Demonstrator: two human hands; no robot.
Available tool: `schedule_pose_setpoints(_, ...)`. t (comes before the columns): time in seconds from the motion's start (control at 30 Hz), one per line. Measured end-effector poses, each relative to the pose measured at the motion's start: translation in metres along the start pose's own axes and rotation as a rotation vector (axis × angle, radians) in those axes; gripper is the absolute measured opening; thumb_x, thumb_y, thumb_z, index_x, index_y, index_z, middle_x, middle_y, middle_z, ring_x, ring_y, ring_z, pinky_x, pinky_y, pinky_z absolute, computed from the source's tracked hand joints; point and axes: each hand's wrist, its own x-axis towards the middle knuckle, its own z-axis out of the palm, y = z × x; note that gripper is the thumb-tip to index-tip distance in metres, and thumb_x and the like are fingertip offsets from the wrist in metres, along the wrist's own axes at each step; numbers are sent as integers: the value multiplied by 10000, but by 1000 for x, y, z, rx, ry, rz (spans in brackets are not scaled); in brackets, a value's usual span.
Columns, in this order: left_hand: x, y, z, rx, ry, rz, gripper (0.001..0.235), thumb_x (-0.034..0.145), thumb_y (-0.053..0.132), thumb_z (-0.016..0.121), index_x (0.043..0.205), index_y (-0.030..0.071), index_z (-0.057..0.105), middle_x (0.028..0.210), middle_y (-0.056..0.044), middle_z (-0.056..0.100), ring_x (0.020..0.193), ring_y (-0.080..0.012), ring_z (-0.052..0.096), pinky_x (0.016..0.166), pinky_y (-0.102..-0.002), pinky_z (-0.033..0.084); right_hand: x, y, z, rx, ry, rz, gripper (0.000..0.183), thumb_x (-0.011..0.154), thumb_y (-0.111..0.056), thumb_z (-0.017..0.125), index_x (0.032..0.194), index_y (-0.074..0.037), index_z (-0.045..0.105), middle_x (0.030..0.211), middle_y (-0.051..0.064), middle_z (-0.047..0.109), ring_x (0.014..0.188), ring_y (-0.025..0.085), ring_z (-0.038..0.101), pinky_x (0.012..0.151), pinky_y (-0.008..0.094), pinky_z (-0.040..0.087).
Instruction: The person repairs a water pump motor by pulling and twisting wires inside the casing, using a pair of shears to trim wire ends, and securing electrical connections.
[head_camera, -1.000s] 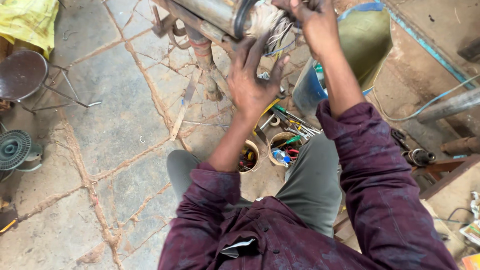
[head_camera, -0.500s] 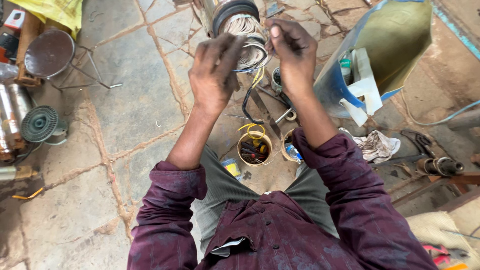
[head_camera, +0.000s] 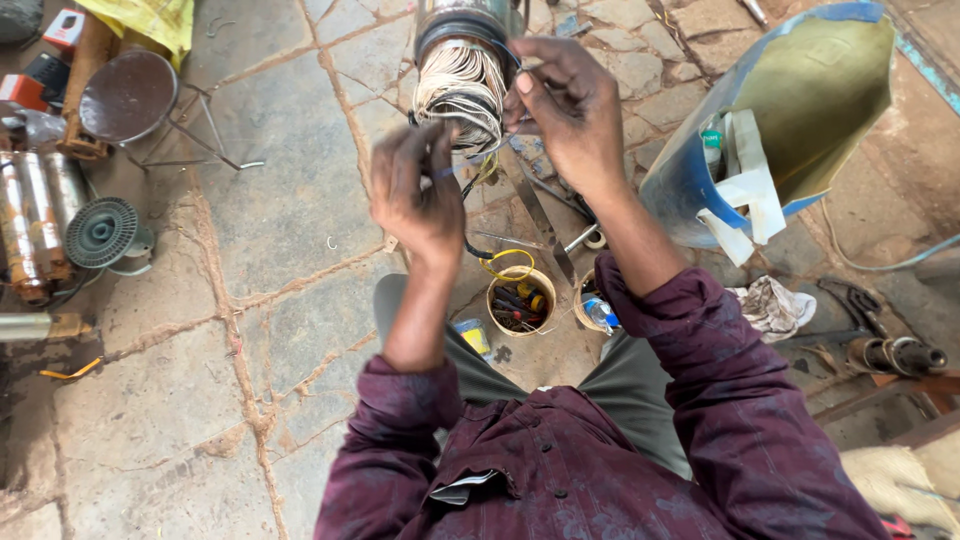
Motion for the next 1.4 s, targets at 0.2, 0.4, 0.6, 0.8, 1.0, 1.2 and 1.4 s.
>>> schedule_pose_setpoints(0.2, -9, 6, 6, -158, -124, -169, 60, 1027, 35, 652, 991, -10, 671, 866, -138, 694, 725, -224, 713, 658, -362, 546, -2, -13, 5, -629, 108, -283, 125, 968, 14, 726, 1087, -26, 733, 880, 74, 768, 686, 114, 718, 562, 261, 557)
schedule_pose_setpoints(0.4, 4, 3, 24, -186, -251, -262, 146, 953, 14, 653, 810, -14, 638, 623, -148, 615, 496, -217, 617, 510, -375, 442, 6, -11, -5, -957, 57, -526, 164, 904, 17, 765, 1053, -28, 713, 860, 88, 742, 723, 153, 724, 606, 277, 572)
schedule_pose_setpoints(0.6, -3, 5, 35, -111, -156, -209, 119, 908, 14, 697, 805, -10, 645, 677, -187, 629, 533, -267, 608, 545, -383, 456, 5, -17, -15, -1048, -24, -548, 227, 924, 2, 785, 1136, -14, 704, 873, 110, 709, 715, 197, 699, 589, 321, 556)
schedule_pose_setpoints(0.8, 0, 6, 36, -75, -149, -205, 73, 867, 7, 713, 811, -4, 667, 687, -188, 641, 548, -289, 635, 559, -385, 479, 5, -31, -11, -1069, -61, -552, 249, 928, -6, 785, 1161, -9, 698, 866, 93, 685, 726, 213, 680, 623, 357, 552)
schedule_pose_setpoints(1.0, 0, 8, 37, -30, -170, -241, 87, 841, 18, 728, 780, -1, 670, 658, -173, 640, 531, -277, 633, 553, -382, 482, 5, -31, -7, -1121, -89, -546, 262, 907, -44, 791, 1152, -16, 705, 860, 98, 674, 734, 233, 678, 628, 373, 551)
schedule_pose_setpoints(1.2, -2, 9, 39, -37, -155, -225, 87, 848, 32, 738, 796, 2, 676, 696, -171, 663, 555, -272, 656, 560, -380, 490, 4, -40, -12, -1099, -44, -540, 250, 939, -21, 776, 1170, -19, 682, 904, 107, 672, 776, 255, 684, 677, 385, 556)
schedule_pose_setpoints(1.4, -3, 7, 40, -29, -171, -206, 86, 839, 37, 737, 792, 2, 674, 700, -169, 668, 571, -281, 667, 570, -384, 501, 4, -37, -5, -1080, -43, -535, 274, 909, -28, 781, 1166, -24, 686, 899, 108, 681, 772, 263, 690, 677, 394, 556)
